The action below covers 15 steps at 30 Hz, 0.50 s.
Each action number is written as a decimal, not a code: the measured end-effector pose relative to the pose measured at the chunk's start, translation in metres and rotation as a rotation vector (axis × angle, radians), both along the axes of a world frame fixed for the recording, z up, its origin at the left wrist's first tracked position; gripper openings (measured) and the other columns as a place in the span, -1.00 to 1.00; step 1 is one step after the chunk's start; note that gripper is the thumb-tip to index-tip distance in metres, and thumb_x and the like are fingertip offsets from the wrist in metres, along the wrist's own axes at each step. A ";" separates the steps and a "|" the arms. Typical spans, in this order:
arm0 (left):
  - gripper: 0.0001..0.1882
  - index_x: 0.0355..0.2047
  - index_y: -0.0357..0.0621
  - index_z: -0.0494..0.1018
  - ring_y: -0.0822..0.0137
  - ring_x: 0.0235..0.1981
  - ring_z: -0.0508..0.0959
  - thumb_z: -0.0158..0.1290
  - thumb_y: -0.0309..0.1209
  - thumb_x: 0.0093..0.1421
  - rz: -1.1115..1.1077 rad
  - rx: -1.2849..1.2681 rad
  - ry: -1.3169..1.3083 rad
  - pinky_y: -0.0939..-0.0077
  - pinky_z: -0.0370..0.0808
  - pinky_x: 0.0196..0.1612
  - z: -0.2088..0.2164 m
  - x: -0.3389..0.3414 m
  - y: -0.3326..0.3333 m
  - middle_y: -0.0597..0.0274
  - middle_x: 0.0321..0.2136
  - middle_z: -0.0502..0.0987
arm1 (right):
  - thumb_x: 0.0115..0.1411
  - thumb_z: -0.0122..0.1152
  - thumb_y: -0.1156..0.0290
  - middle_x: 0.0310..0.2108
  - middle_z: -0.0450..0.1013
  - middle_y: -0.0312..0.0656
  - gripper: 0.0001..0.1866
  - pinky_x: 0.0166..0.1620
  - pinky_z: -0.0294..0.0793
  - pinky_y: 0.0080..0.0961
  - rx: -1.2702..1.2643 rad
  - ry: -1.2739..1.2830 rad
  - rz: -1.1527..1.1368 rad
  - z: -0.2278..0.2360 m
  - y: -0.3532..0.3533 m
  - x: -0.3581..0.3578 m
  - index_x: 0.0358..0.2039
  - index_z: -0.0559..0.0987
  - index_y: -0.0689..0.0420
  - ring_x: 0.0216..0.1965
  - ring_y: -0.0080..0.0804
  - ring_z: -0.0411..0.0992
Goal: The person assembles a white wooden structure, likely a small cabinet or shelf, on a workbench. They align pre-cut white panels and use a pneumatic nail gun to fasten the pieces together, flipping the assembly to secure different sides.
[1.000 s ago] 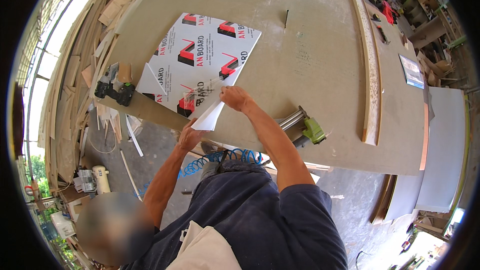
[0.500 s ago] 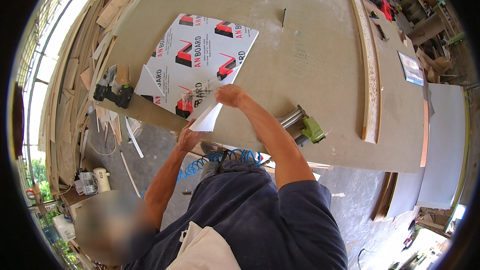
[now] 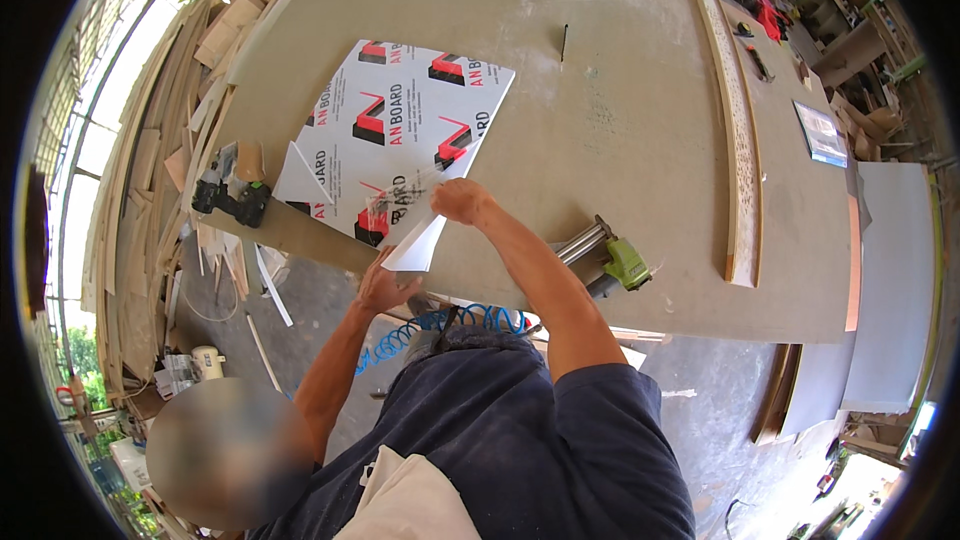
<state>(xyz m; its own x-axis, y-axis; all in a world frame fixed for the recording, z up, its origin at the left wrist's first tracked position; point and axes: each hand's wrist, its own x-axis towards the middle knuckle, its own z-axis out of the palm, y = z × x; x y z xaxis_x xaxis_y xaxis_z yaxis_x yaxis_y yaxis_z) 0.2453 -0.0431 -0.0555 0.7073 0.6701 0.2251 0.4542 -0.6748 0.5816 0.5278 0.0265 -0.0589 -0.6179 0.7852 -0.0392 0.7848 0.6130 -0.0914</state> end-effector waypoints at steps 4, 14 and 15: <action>-0.13 0.25 -0.33 0.32 0.03 0.06 0.48 0.37 -0.27 -0.06 0.192 -0.092 -0.231 0.23 0.50 -0.04 0.037 0.008 -0.014 -0.11 0.06 0.49 | 0.10 0.30 0.52 -0.21 0.57 -0.05 -0.84 -0.08 0.65 -0.23 -0.036 0.052 -0.121 -0.006 -0.001 -0.004 -0.26 0.64 0.18 -0.14 -0.08 0.64; -0.28 -0.05 -0.43 0.59 0.01 -0.15 0.66 0.14 0.09 0.14 0.265 -0.447 0.285 0.24 0.55 -0.13 0.204 0.081 0.060 -0.16 -0.13 0.66 | 0.14 0.44 0.41 -0.16 0.53 -0.05 -0.58 -0.12 0.59 -0.26 0.201 0.952 -0.945 0.038 -0.150 0.050 0.00 0.57 0.22 -0.25 -0.12 0.57; -0.29 -0.06 -0.42 0.60 -0.01 -0.14 0.68 0.13 0.09 0.13 0.215 -0.417 0.577 0.23 0.57 -0.11 0.207 0.105 0.074 -0.16 -0.15 0.67 | 0.14 0.44 0.45 -0.22 0.53 -0.08 -0.63 -0.17 0.58 -0.31 0.313 0.970 -1.033 0.040 -0.174 0.055 -0.04 0.60 0.21 -0.32 -0.19 0.55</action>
<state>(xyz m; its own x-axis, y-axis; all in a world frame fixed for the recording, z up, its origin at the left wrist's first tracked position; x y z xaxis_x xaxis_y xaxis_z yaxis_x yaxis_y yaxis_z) 0.3503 0.0311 0.1514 0.4794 0.7559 -0.4458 0.8624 -0.3118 0.3988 0.5832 -0.1470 -0.0191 0.5352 0.7855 0.3107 0.5888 -0.0832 -0.8040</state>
